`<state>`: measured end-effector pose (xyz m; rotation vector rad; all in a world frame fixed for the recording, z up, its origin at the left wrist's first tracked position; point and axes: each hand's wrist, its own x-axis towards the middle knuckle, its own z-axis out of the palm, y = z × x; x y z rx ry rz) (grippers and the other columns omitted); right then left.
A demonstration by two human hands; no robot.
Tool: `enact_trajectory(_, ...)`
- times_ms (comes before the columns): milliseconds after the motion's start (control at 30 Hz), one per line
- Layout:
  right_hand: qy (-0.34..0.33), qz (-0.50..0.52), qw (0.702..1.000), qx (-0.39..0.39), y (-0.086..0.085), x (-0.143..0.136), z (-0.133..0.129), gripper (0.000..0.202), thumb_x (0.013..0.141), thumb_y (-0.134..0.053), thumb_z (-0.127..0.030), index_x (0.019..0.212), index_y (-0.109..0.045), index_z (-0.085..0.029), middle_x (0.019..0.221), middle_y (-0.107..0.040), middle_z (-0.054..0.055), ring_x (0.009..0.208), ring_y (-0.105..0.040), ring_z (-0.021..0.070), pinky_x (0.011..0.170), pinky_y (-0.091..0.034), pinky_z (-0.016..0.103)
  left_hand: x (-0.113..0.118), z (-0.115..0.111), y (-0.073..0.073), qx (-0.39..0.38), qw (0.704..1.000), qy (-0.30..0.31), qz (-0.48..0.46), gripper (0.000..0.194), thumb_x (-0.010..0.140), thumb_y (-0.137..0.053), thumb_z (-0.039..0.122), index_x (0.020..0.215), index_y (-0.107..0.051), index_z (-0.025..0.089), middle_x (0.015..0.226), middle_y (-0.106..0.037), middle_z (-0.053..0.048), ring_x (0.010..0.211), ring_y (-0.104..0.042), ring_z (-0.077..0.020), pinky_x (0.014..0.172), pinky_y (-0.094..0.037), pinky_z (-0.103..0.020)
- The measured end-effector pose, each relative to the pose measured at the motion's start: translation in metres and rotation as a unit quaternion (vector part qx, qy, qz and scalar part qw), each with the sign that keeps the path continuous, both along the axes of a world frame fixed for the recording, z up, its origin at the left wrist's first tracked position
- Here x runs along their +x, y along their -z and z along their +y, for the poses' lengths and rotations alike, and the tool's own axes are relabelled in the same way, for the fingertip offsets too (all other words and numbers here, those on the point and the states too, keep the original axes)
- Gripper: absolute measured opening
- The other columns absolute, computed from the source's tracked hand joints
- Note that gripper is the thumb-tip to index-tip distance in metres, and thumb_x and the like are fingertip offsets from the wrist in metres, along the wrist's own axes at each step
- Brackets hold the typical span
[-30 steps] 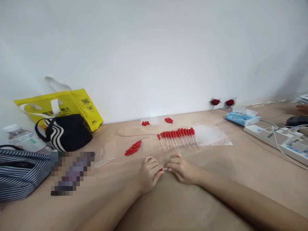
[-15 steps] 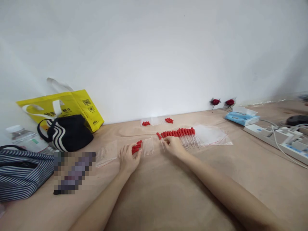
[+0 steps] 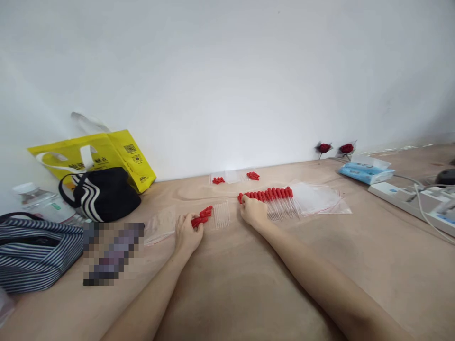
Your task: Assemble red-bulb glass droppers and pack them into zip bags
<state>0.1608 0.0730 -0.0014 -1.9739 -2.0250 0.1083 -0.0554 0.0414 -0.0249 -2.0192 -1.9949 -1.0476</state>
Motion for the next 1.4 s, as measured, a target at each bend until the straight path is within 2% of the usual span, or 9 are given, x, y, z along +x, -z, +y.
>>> enact_trajectory(133, -0.021, -0.006, 1.0, 0.005, 0.001, 0.0, -0.002, 0.023, 0.082, -0.037, -0.024, 0.094, -0.057, -0.022, 0.089, -0.065, 0.007, 0.081, -0.062, 0.0225, 0.062, -0.041, 0.03, 0.0, 0.001, 0.001, -0.01, 1.0, 0.018, -0.011, 0.018, 0.067, -0.053, 0.018, 0.085, -0.056, 0.017, 0.082, -0.056, -0.006, 0.083, -0.056, -0.0228, 0.076, -0.045, -0.034)
enact_trajectory(333, -0.013, -0.017, 1.0, 0.016, -0.001, -0.005, -0.005, 0.038, 0.08, -0.039, -0.02, 0.118, -0.045, -0.018, 0.094, -0.063, 0.012, 0.079, -0.062, 0.0217, 0.062, -0.042, 0.029, -0.001, 0.003, 0.004, -0.011, 0.999, 0.03, -0.034, 0.022, 0.072, -0.052, 0.02, 0.093, -0.057, 0.015, 0.09, -0.057, -0.007, 0.082, -0.058, -0.0195, 0.073, -0.048, -0.031)
enact_trajectory(467, -0.022, -0.006, 1.0, 0.019, -0.006, -0.014, -0.007, 0.03, 0.081, -0.038, -0.024, 0.104, -0.055, -0.016, 0.101, -0.061, 0.015, 0.082, -0.062, 0.0213, 0.065, -0.043, 0.029, -0.003, 0.009, 0.008, -0.013, 0.999, 0.026, -0.042, 0.017, 0.072, -0.054, 0.021, 0.086, -0.06, 0.015, 0.083, -0.058, -0.006, 0.075, -0.059, -0.0184, 0.068, -0.049, -0.03)
enact_trajectory(633, -0.005, 0.009, 0.999, -0.036, -0.01, -0.028, -0.003, 0.026, 0.078, -0.045, -0.025, 0.088, -0.064, -0.012, 0.088, -0.065, 0.017, 0.08, -0.063, 0.022, 0.065, -0.044, 0.029, -0.002, 0.013, 0.006, 0.0, 0.999, 0.025, -0.037, 0.013, 0.071, -0.054, 0.023, 0.079, -0.061, 0.016, 0.077, -0.058, -0.005, 0.074, -0.057, -0.0197, 0.068, -0.047, -0.032)
enact_trajectory(767, -0.002, 0.012, 0.998, -0.064, -0.011, -0.034, 0.003, 0.023, 0.075, -0.05, -0.022, 0.088, -0.065, -0.01, 0.086, -0.066, 0.019, 0.081, -0.063, 0.0217, 0.066, -0.044, 0.027, 0.003, 0.008, -0.001, 0.03, 0.999, 0.013, -0.031, 0.016, 0.071, -0.054, 0.028, 0.079, -0.061, 0.016, 0.076, -0.057, -0.007, 0.078, -0.054, -0.0244, 0.071, -0.045, -0.038)
enact_trajectory(900, 0.001, 0.018, 0.996, -0.082, -0.012, -0.036, 0.006, 0.023, 0.074, -0.051, -0.022, 0.089, -0.066, -0.011, 0.086, -0.066, 0.019, 0.082, -0.063, 0.0217, 0.066, -0.044, 0.027, 0.01, 0.001, -0.007, 0.058, 0.997, 0.034, -0.035, 0.017, 0.075, -0.049, 0.029, 0.083, -0.058, 0.017, 0.081, -0.059, -0.007, 0.082, -0.054, -0.024, 0.074, -0.044, -0.037)
enact_trajectory(1033, 0.009, 0.023, 0.996, -0.087, -0.014, -0.034, 0.007, 0.025, 0.075, -0.05, -0.023, 0.091, -0.065, -0.011, 0.086, -0.066, 0.019, 0.083, -0.063, 0.0217, 0.065, -0.044, 0.027, 0.012, 0.002, -0.005, 0.061, 0.993, 0.078, -0.057, 0.013, 0.075, -0.047, 0.025, 0.082, -0.055, 0.018, 0.081, -0.061, -0.006, 0.081, -0.056, -0.0225, 0.074, -0.046, -0.035)
enact_trajectory(1200, 0.012, 0.025, 0.997, -0.073, -0.021, -0.029, 0.001, 0.027, 0.077, -0.046, -0.027, 0.091, -0.064, -0.012, 0.088, -0.066, 0.018, 0.084, -0.062, 0.0216, 0.067, -0.043, 0.027, 0.008, 0.01, 0.003, 0.051, 0.992, 0.078, -0.085, 0.012, 0.074, -0.045, 0.023, 0.083, -0.051, 0.017, 0.083, -0.061, -0.008, 0.079, -0.058, -0.0225, 0.07, -0.048, -0.036)
enact_trajectory(1400, -0.026, 0.006, 1.0, -0.001, -0.019, -0.001, -0.026, 0.027, 0.08, -0.042, -0.029, 0.088, -0.061, -0.013, 0.086, -0.065, 0.013, 0.08, -0.061, 0.0218, 0.064, -0.041, 0.028, 0.007, 0.011, 0.003, 0.043, 0.989, 0.089, -0.112, 0.012, 0.075, -0.045, 0.023, 0.084, -0.049, 0.017, 0.081, -0.061, -0.007, 0.077, -0.06, -0.0202, 0.069, -0.05, -0.034)
